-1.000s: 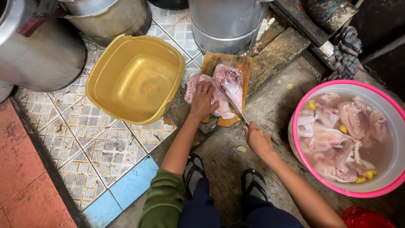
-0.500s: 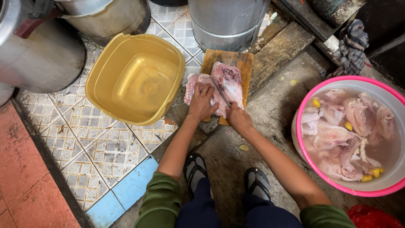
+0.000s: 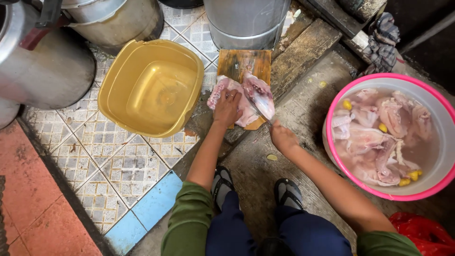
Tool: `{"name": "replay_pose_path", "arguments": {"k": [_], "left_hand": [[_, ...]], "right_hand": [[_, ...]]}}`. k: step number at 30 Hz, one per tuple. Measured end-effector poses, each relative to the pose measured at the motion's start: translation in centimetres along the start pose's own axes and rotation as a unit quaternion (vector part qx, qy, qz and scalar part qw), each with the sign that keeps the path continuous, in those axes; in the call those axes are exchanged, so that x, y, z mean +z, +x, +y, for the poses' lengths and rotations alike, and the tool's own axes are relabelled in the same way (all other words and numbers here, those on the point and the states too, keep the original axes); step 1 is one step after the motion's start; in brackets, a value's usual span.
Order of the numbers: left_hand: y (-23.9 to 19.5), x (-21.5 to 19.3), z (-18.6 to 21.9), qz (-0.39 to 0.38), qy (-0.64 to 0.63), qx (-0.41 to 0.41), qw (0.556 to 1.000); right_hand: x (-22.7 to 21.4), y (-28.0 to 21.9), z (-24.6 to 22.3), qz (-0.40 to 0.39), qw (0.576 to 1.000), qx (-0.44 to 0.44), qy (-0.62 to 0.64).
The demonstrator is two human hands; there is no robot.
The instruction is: Cutting raw chicken into pieces on a wooden board and then washing the pieces in a basin of water.
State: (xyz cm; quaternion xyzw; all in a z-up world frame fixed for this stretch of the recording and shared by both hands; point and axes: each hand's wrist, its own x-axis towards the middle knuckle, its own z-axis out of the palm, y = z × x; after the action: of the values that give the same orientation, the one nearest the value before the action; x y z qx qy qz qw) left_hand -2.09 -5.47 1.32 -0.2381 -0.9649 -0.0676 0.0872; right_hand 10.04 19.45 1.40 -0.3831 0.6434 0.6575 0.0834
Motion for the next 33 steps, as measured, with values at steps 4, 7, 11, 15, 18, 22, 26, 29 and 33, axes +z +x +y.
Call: {"name": "replay_pose_path", "arguments": {"k": [4, 7, 11, 15, 18, 22, 26, 29, 33], "left_hand": [[0.2, -0.7, 2.0, -0.033, -0.019, -0.005, 0.999], [-0.4, -1.5, 2.3, -0.044, -0.024, -0.012, 0.999], [-1.1, -1.1, 2.1, -0.030, -0.051, -0.013, 0.998], [-1.4, -1.8, 2.6, 0.034, -0.069, -0.007, 0.997], [-1.0, -0.8, 2.7, 0.077, -0.050, 0.005, 0.996], [-1.0, -0.8, 2.8, 0.113, -0.039, -0.004, 0.993], [-1.1, -1.1, 3.3, 0.124, -0.030, -0.021, 0.992], [-0.7, -0.6, 3.7, 0.116, -0.030, -0.036, 0.992], [-0.9, -1.6, 3.9, 0.124, -0.031, -0.033, 0.991]], "right_hand": [[-0.3, -4.0, 0.3, -0.048, 0.534, 0.228, 0.813], [0.1, -4.7, -0.6, -0.046, 0.536, 0.226, 0.812], [1.0, -6.0, -0.5, -0.042, 0.518, 0.225, 0.824], [-1.0, -9.4, 0.4, -0.036, 0.491, 0.232, 0.839], [-2.3, -9.7, 1.5, -0.029, 0.438, 0.235, 0.867], [-3.4, -6.8, 5.1, 0.012, 0.424, 0.240, 0.873], [-3.0, -4.1, 7.5, 0.012, 0.478, 0.262, 0.838], [-4.0, -3.4, 7.0, 0.005, 0.448, 0.266, 0.854], [-5.1, -3.7, 6.7, 0.020, 0.452, 0.282, 0.846]]}}
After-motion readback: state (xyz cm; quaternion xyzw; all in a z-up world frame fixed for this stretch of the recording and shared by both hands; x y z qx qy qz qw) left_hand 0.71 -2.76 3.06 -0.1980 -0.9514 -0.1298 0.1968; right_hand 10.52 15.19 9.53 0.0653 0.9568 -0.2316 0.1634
